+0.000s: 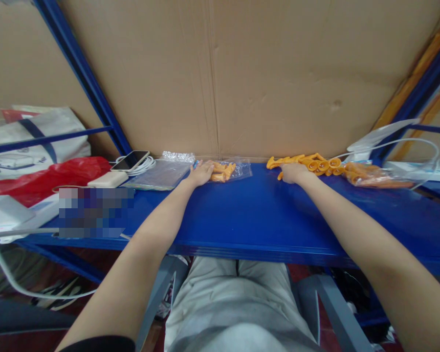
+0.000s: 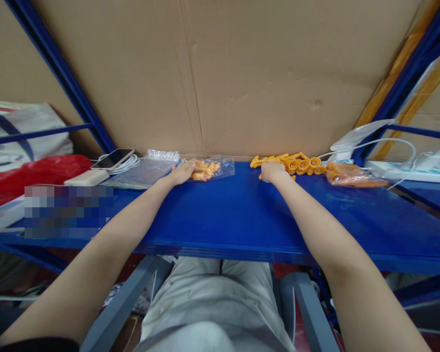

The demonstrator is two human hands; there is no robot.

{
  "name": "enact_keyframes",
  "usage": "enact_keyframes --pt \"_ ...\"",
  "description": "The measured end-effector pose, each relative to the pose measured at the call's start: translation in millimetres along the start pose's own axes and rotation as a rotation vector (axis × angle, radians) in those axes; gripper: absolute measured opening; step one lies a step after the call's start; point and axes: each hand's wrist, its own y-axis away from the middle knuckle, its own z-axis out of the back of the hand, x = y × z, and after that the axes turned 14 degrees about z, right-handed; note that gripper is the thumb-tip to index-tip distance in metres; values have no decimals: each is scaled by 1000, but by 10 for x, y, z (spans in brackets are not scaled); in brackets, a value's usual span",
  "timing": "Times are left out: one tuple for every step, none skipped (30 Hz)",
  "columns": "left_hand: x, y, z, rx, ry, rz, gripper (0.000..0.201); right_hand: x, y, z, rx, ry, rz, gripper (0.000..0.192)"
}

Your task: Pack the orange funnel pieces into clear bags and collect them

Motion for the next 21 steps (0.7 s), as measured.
enact_keyframes --pt "1 -2 -1 3 -4 5 63 3 8 4 -9 -14 -8 49" --pt "1 -3 -2 5 -7 9 64 4 11 4 -23 -28 -6 51" --pt "-1 -4 -3 7 -9 11 63 4 10 1 -41 -39 2 54" --pt "-2 -5 -4 5 -7 12 63 5 3 -6 -65 -50 16 54" --pt "-3 -5 -4 2 -3 11 63 7 -8 -15 -89 -63 33 53" --pt "-3 -6 -5 -2 3 8 62 11 -23 -24 -107 -83 49 50" --pt "-3 -7 -5 -4 8 6 62 17 -40 -35 -112 -115 66 46" --pt "-3 -7 -5 -4 11 4 62 24 -58 -44 -109 -154 79 42" --pt "-3 -7 -6 -3 11 6 62 30 -75 -52 -104 -190 91 39" --pt "-3 -7 -6 1 10 9 63 32 -92 -58 -100 -214 104 37" --pt "-4 -7 -6 5 7 14 63 30 -106 -63 -105 -215 120 34" --pt "-4 -7 -6 7 5 18 63 22 -117 -66 -115 -196 142 32" --pt "-5 -7 -7 8 5 21 64 9 -125 -67 -124 -167 165 29" --pt "-5 -8 -7 7 8 23 64 -7 -129 -68 -127 -139 187 27" --pt "-5 -8 -8 7 12 23 63 -27 -128 -67 -122 -122 208 26" --pt "-5 -8 -9 7 19 21 63 -47 -124 -67 -111 -115 225 26" --pt "-5 -8 -9 8 26 18 63 -65 -117 -66 -100 -113 236 27" --pt "-5 -7 -8 8 32 14 62 -81 -107 -66 -93 -108 237 30" --pt "-5 -6 -7 7 36 10 62 -94 -98 -68 -93 -95 230 34" --pt "-6 -5 -6 7 38 5 62 -102 -89 -71 -95 -81 223 38" --pt "-7 -3 -4 6 37 1 63 -106 -84 -76 -94 -77 226 43"
